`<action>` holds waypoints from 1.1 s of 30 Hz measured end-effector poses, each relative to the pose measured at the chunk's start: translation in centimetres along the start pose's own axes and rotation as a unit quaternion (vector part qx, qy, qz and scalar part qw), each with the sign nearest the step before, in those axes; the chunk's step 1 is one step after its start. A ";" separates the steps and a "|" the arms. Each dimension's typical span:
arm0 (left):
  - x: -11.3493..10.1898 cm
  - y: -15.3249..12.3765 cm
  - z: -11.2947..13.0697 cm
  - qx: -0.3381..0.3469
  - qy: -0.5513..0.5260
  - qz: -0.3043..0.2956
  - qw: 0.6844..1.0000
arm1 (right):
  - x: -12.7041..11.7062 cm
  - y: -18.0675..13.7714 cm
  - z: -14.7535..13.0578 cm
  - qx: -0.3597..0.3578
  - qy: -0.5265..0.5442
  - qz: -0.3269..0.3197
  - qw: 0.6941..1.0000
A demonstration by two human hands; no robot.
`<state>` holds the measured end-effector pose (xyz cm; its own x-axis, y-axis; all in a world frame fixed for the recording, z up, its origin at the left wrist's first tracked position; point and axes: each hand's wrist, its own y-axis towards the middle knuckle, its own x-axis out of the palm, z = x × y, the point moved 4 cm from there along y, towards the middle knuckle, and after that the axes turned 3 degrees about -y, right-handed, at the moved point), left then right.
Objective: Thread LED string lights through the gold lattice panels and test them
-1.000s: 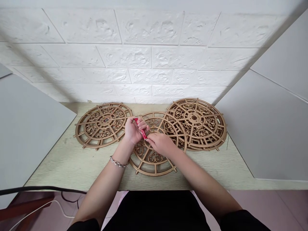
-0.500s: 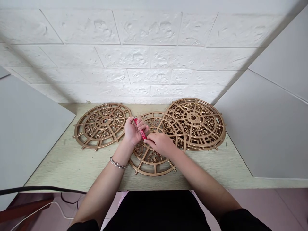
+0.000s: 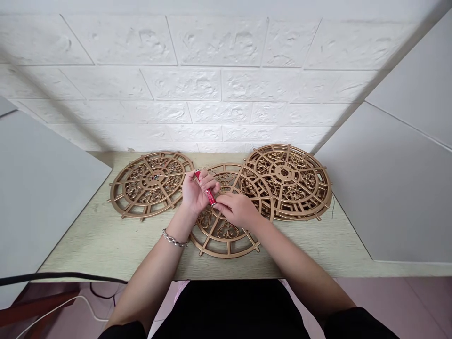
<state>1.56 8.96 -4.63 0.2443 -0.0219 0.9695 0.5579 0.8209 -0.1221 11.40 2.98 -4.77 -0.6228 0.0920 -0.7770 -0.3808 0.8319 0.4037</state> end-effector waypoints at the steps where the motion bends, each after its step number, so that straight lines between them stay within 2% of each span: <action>1: 0.1 0.0 0.0 0.006 -0.002 -0.002 1.000 | -0.1 0.0 0.1 0.005 0.028 0.005 1.000; 5: 0.4 -0.1 0.0 0.015 0.009 -0.011 1.000 | -0.7 0.3 1.0 0.066 0.145 0.001 0.987; 10: 0.6 0.0 -0.2 -0.009 0.058 0.001 0.998 | -1.1 0.3 2.5 0.185 0.336 -0.012 0.923; 16: 0.4 0.2 -0.1 -0.029 0.109 -0.001 0.994 | -1.0 0.2 3.8 0.236 0.419 0.005 0.877; 24: 0.1 0.6 0.1 0.014 0.109 0.026 0.994 | -0.8 0.4 3.7 0.235 0.434 0.027 0.869; 33: 0.1 0.5 0.7 0.025 0.106 0.051 0.993 | -0.7 0.3 3.9 0.213 0.403 0.029 0.889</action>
<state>1.36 9.77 -4.45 0.4625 -0.0524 0.8851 0.4826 0.8523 -0.2018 14.38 5.35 -6.02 -0.9862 -0.1378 -0.0922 -0.1452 0.9863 0.0787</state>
